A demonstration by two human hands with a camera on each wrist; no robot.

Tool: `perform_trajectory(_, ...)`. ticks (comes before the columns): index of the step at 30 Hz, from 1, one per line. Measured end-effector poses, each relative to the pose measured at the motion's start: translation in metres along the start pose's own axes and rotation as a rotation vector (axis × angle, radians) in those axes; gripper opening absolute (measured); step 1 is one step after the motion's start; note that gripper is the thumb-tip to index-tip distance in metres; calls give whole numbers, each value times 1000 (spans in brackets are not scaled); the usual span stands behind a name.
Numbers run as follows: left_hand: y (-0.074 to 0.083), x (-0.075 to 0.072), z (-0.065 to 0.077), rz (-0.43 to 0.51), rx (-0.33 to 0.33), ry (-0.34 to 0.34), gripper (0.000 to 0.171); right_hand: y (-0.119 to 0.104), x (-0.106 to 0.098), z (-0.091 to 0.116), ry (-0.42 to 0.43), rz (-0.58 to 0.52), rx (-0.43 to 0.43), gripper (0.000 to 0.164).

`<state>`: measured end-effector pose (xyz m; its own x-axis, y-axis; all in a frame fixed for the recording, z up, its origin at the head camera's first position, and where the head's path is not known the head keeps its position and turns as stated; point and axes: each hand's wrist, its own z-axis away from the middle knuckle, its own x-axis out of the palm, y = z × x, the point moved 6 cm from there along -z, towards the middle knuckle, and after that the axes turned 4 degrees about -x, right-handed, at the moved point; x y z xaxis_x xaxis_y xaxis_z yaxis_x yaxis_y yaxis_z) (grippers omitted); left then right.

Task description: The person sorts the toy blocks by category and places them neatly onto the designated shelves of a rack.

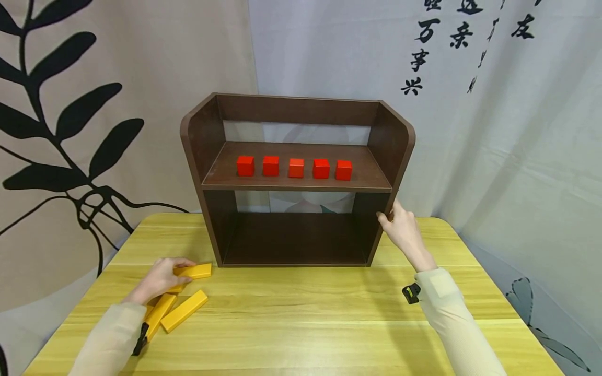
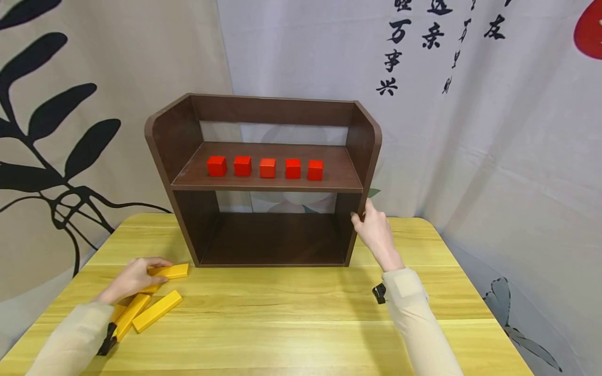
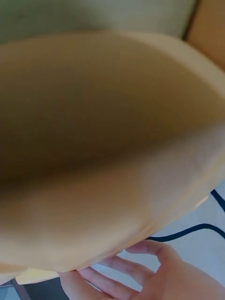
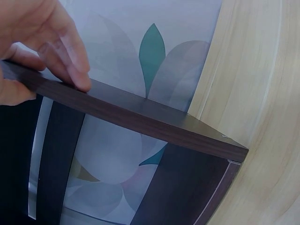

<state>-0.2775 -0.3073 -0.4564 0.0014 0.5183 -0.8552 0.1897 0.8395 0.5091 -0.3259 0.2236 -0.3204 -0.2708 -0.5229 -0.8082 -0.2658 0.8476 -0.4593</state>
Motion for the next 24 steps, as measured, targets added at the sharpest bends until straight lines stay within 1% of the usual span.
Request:
perform_trajectory(8, 3, -4, 2, -13, 20, 38, 27, 1, 0, -1, 0, -1, 5, 31)
perform_trajectory(15, 10, -13, 7, -74, 62, 93, 28, 1, 0, -1, -5, -4, 8, 33)
perform_trajectory(19, 19, -19, 14, -87, 126, 140, 29, 1, 1, -1, -2, -2, 5, 33)
perform_trajectory(24, 35, -24, 25, -147, 255, 263, 29, 2, 1, -1, 0, -1, -1, 34)
